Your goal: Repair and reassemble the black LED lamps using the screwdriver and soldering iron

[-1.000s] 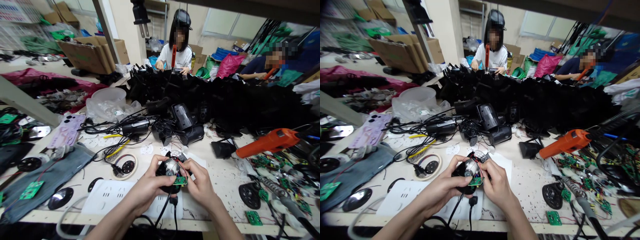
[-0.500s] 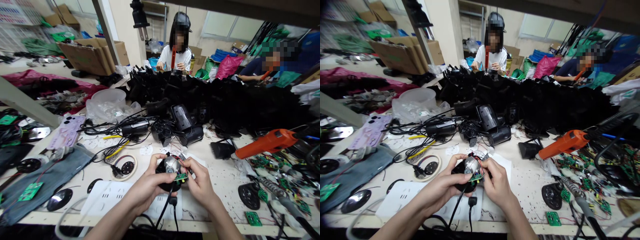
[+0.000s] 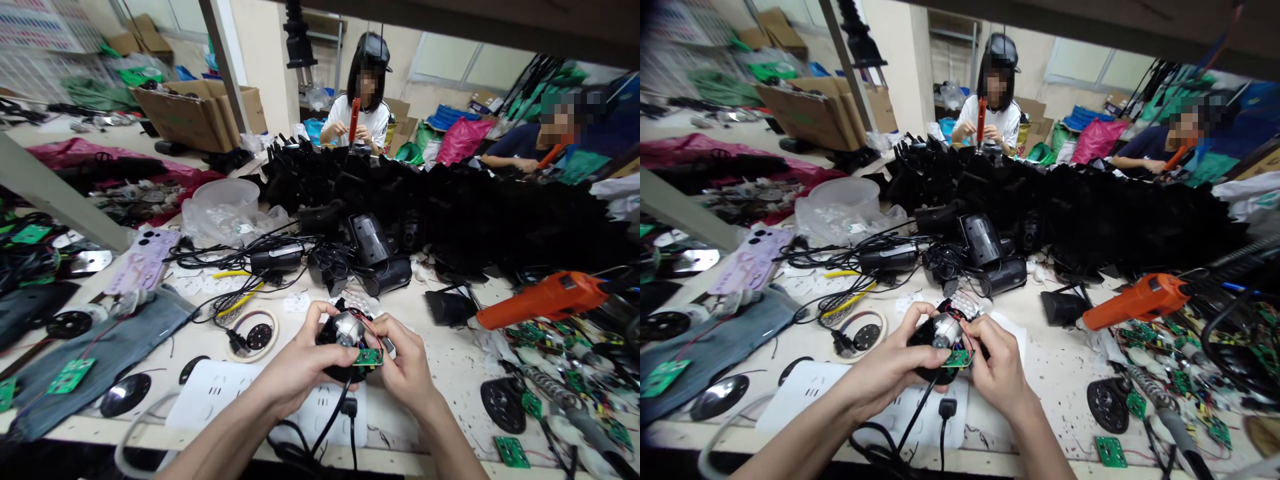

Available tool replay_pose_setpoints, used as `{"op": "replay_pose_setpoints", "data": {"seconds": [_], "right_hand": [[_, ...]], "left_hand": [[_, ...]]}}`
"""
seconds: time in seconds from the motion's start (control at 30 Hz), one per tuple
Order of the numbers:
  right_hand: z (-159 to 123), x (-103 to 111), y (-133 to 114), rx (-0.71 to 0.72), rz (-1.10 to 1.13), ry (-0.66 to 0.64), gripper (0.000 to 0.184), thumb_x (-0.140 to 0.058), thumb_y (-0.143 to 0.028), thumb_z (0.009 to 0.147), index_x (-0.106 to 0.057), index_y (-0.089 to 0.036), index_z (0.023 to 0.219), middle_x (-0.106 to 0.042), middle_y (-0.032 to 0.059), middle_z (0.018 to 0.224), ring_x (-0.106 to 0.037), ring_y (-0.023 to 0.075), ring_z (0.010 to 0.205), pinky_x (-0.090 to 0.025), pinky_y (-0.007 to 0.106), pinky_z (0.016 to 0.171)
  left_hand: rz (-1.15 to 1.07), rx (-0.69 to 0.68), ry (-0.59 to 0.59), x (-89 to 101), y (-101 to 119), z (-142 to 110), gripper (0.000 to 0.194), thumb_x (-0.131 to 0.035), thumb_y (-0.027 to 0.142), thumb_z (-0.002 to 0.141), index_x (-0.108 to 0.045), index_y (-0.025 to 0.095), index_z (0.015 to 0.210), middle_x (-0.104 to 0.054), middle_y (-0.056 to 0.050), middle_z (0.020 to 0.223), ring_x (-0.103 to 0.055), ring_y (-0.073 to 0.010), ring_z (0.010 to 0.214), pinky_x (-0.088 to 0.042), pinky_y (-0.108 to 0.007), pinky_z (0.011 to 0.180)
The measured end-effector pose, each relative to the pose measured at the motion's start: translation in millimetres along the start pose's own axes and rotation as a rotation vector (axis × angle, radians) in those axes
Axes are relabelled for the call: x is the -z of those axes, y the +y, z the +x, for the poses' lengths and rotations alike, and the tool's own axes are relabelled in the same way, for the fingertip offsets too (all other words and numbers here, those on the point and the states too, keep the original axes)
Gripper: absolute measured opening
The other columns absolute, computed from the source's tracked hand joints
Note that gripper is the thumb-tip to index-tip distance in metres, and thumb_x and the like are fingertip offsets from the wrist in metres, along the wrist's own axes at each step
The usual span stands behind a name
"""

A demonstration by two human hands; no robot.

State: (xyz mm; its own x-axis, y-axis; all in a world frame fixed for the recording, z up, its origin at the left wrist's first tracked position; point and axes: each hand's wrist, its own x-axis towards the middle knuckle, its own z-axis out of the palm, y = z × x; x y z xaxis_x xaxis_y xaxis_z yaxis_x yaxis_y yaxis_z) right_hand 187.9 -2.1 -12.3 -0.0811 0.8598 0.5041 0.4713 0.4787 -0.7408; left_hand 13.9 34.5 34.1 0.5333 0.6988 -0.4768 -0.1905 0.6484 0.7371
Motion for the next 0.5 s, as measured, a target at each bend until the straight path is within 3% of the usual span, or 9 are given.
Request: {"op": "replay_pose_setpoints", "data": {"seconds": [0.27,0.5], "right_hand": [[1.4,0.0,1.6,-0.062,0.03,-0.078,0.019,-0.042,-0.008,0.091,-0.05,-0.021,0.079,-0.052,-0.0012,0.073,-0.051,0.0128,0.067,-0.038,0.024,0.062],[-1.5,0.4,3.1,-0.154,0.168,-0.067,0.019,-0.048,-0.014,0.094,-0.064,-0.022,0.097,-0.058,-0.0002,0.077,-0.056,0.0132,0.069,-0.043,0.023,0.063]], "left_hand": [[0.034,0.02,0.012,3.9,-3.5,-0.8,0.063,-0.078,0.025,0.062,-0.032,0.028,0.105,-0.065,-0.001,0.091,-0.062,-0.0184,0.075,-0.056,-0.034,0.061],[0.15,-0.104,0.058,8.3,-9.9,-5.6,0.062,-0.081,0.029,0.062,-0.037,0.028,0.106,-0.06,-0.002,0.101,-0.061,-0.0188,0.08,-0.056,-0.033,0.063]]}}
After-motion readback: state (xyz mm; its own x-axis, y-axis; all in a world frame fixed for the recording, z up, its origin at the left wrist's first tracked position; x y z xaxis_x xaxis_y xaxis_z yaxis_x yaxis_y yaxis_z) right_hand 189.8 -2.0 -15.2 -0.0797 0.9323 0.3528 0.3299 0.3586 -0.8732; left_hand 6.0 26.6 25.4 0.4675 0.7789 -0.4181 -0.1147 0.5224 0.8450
